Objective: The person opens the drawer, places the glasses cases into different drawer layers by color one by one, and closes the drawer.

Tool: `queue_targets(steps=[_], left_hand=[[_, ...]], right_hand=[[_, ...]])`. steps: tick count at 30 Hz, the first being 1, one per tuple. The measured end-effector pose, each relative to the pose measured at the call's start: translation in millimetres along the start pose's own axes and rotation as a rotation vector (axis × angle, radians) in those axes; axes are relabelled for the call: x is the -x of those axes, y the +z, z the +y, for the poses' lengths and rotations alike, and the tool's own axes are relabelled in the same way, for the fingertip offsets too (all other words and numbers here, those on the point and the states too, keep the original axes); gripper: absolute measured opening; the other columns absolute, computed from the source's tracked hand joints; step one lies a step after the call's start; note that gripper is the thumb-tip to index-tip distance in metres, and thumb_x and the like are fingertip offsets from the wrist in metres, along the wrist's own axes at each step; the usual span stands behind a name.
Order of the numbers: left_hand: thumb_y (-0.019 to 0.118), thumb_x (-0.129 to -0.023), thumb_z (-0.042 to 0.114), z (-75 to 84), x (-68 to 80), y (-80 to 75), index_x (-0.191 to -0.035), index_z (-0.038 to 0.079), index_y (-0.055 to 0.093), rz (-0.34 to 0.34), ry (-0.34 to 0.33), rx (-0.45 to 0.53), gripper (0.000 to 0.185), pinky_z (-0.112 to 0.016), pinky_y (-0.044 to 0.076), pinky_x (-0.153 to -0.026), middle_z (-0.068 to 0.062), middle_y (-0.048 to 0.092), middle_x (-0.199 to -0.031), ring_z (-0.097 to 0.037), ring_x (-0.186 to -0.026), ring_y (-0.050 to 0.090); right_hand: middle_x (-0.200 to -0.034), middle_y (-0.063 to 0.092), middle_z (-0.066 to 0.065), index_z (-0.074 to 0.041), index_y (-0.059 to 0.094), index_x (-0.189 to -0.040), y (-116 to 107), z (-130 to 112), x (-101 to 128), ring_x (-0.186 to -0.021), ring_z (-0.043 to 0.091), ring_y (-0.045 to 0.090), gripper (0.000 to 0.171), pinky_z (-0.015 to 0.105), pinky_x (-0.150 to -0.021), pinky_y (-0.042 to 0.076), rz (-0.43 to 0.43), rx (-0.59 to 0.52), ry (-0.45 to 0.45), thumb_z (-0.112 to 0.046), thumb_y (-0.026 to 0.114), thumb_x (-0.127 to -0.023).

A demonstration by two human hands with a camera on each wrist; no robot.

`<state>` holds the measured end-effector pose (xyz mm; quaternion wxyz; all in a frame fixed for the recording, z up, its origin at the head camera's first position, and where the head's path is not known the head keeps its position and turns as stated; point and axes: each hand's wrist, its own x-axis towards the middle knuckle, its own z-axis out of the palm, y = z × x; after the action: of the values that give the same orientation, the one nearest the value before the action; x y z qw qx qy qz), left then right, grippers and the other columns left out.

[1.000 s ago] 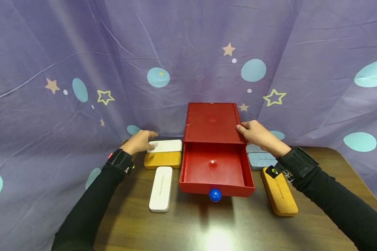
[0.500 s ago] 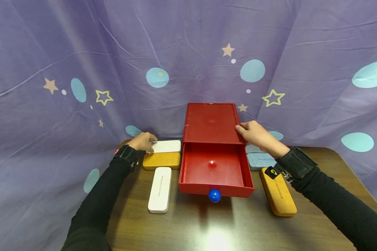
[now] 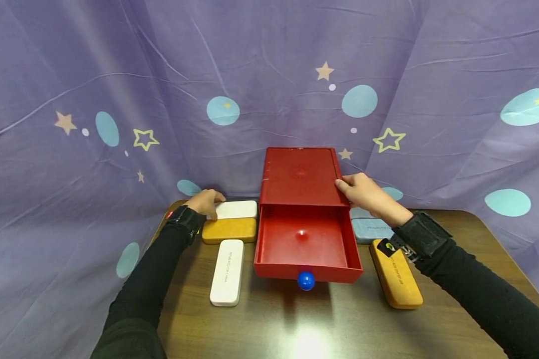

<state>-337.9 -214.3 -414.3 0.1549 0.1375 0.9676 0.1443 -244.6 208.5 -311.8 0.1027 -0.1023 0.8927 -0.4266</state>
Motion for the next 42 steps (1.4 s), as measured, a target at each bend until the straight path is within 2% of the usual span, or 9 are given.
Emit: queue_targets(steps=[6,16,20,26,35,42], left_hand=[[0.083,-0.071,-0.004,-4.3,-1.0,1.3,-0.136,-0.003,0.061,0.0,0.018,0.02,0.069,-0.049,0.044,-0.113,-0.027,0.061,-0.139,-0.042,-0.132,0.055],[0.084,-0.068,0.002,-11.5,-8.3,5.6,-0.128,-0.004,0.067,0.052,0.062,-0.029,0.063,-0.048,0.048,-0.108,-0.025,0.066,-0.131,-0.039,-0.121,0.062],[0.085,-0.067,0.003,-10.9,-9.3,6.8,-0.128,-0.003,0.067,0.049,0.068,-0.04,0.064,-0.047,0.049,-0.106,-0.025,0.066,-0.131,-0.038,-0.118,0.063],[0.086,-0.067,0.003,-10.5,-11.3,8.4,-0.136,0.0,0.062,0.015,0.052,-0.064,0.073,-0.046,0.05,-0.104,-0.025,0.061,-0.139,-0.037,-0.122,0.061],[0.085,-0.067,0.009,-10.7,-8.0,7.4,-0.129,-0.004,0.065,0.084,0.048,-0.071,0.067,-0.049,0.051,-0.103,-0.025,0.067,-0.129,-0.037,-0.114,0.064],[0.085,-0.069,0.01,-7.8,-10.5,10.1,-0.134,-0.002,0.062,0.054,-0.003,-0.063,0.071,-0.047,0.049,-0.105,-0.025,0.063,-0.135,-0.035,-0.116,0.061]], right_hand=[[-0.108,0.07,0.028,0.017,0.051,-0.136,0.6,1.0,0.4,-0.084,0.014,0.071,0.047,0.04,-0.075,0.063,-0.006,0.0,-0.007,-0.021,0.038,-0.111],[-0.107,0.07,0.027,0.016,0.052,-0.136,-0.4,0.3,1.1,-0.083,0.013,0.07,0.047,0.039,-0.074,0.063,0.006,0.008,-0.007,-0.022,0.038,-0.111],[-0.106,0.07,0.026,0.016,0.052,-0.135,-0.7,0.4,1.5,-0.082,0.012,0.07,0.047,0.038,-0.073,0.063,0.009,0.001,-0.004,-0.022,0.038,-0.111],[-0.108,0.07,0.026,0.015,0.052,-0.136,0.2,1.1,1.4,-0.084,0.012,0.069,0.047,0.037,-0.074,0.063,0.002,-0.015,-0.002,-0.021,0.037,-0.111],[-0.106,0.07,0.025,0.015,0.052,-0.136,0.4,0.5,1.6,-0.083,0.012,0.068,0.046,0.036,-0.074,0.063,0.007,-0.017,-0.009,-0.021,0.037,-0.111],[-0.105,0.07,0.024,0.014,0.054,-0.135,0.2,1.6,0.8,-0.082,0.013,0.068,0.043,0.036,-0.075,0.063,0.005,-0.004,-0.007,-0.019,0.039,-0.111]])
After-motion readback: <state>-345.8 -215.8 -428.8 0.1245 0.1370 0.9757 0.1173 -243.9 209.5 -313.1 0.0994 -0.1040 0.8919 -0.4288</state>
